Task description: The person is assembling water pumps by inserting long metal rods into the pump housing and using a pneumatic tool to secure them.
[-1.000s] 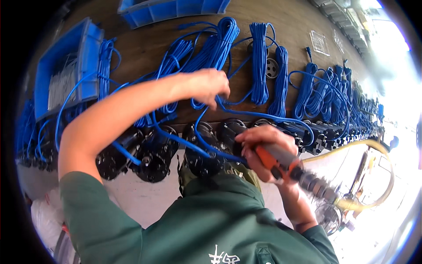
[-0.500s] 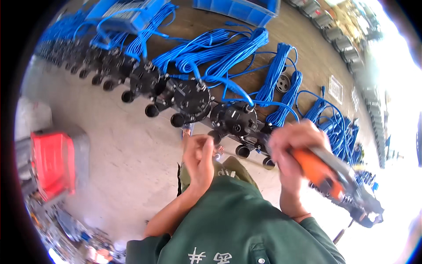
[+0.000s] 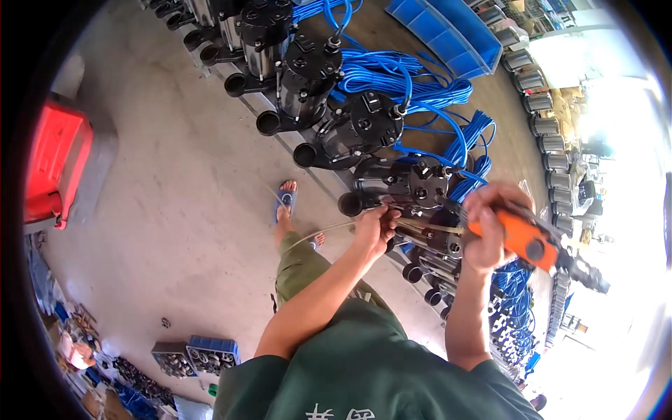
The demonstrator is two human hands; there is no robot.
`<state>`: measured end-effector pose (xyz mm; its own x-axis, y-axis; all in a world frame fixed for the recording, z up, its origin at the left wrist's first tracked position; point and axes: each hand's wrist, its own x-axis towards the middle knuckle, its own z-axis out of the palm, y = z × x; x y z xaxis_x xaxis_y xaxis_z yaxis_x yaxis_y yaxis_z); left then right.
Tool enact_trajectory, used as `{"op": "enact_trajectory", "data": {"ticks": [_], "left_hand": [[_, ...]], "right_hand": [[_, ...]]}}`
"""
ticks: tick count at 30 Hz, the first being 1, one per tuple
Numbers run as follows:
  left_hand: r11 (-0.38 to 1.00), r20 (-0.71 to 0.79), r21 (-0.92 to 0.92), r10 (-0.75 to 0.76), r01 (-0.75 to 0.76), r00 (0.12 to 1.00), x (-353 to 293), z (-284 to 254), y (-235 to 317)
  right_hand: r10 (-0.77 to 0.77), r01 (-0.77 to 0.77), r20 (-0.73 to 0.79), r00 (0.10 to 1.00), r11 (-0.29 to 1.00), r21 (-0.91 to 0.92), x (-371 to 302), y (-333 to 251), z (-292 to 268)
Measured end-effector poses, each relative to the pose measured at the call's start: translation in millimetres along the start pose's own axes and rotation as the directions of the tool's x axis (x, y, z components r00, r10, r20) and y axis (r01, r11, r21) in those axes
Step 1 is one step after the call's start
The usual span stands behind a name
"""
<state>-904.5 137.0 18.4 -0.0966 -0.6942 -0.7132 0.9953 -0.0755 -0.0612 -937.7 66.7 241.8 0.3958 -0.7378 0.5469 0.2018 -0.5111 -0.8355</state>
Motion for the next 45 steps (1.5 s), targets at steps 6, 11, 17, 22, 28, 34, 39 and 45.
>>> {"op": "enact_trajectory", "data": {"ticks": [6, 11, 17, 22, 28, 34, 39, 45], "left_hand": [[0.996, -0.043, -0.085, 0.006, -0.009, 0.999, 6, -3, -3], [0.999, -0.069, 0.036, 0.011, -0.008, 0.998, -1, 7, 0], [1.0, -0.108, 0.013, 0.026, -0.025, 0.994, -3, 5, 3], [0.998, -0.089, 0.048, 0.04, -0.036, 0.995, 2, 1, 2], [0.998, -0.129, 0.055, 0.008, -0.001, 0.992, -2, 5, 5], [0.749, 0.001, 0.614, 0.314, -0.248, 0.949, -22, -3, 23], [-0.297, 0.477, 0.878, 0.607, -0.376, 0.635, -51, 13, 53], [-0.457, 0.753, 0.633, 0.552, -0.624, 0.359, -21, 22, 55]], "right_hand": [[0.033, -0.031, -0.059, 0.998, 0.999, 0.034, -11, -20, -9], [0.125, -0.125, -0.125, 0.984, 0.992, 0.005, -19, -11, -12], [0.126, -0.128, -0.124, 0.984, 0.992, -0.006, -19, -5, -13], [0.178, -0.168, -0.15, 0.973, 0.983, 0.076, -20, 0, -12], [0.235, -0.228, -0.077, 0.969, 0.97, 0.086, -32, 15, -7], [0.307, -0.306, 0.003, 0.952, 0.95, -0.055, -31, 20, -10], [0.31, -0.302, -0.079, 0.947, 0.948, 0.103, -16, 4, -2], [0.341, -0.344, 0.042, 0.939, 0.931, 0.126, 10, 23, 34]]}}
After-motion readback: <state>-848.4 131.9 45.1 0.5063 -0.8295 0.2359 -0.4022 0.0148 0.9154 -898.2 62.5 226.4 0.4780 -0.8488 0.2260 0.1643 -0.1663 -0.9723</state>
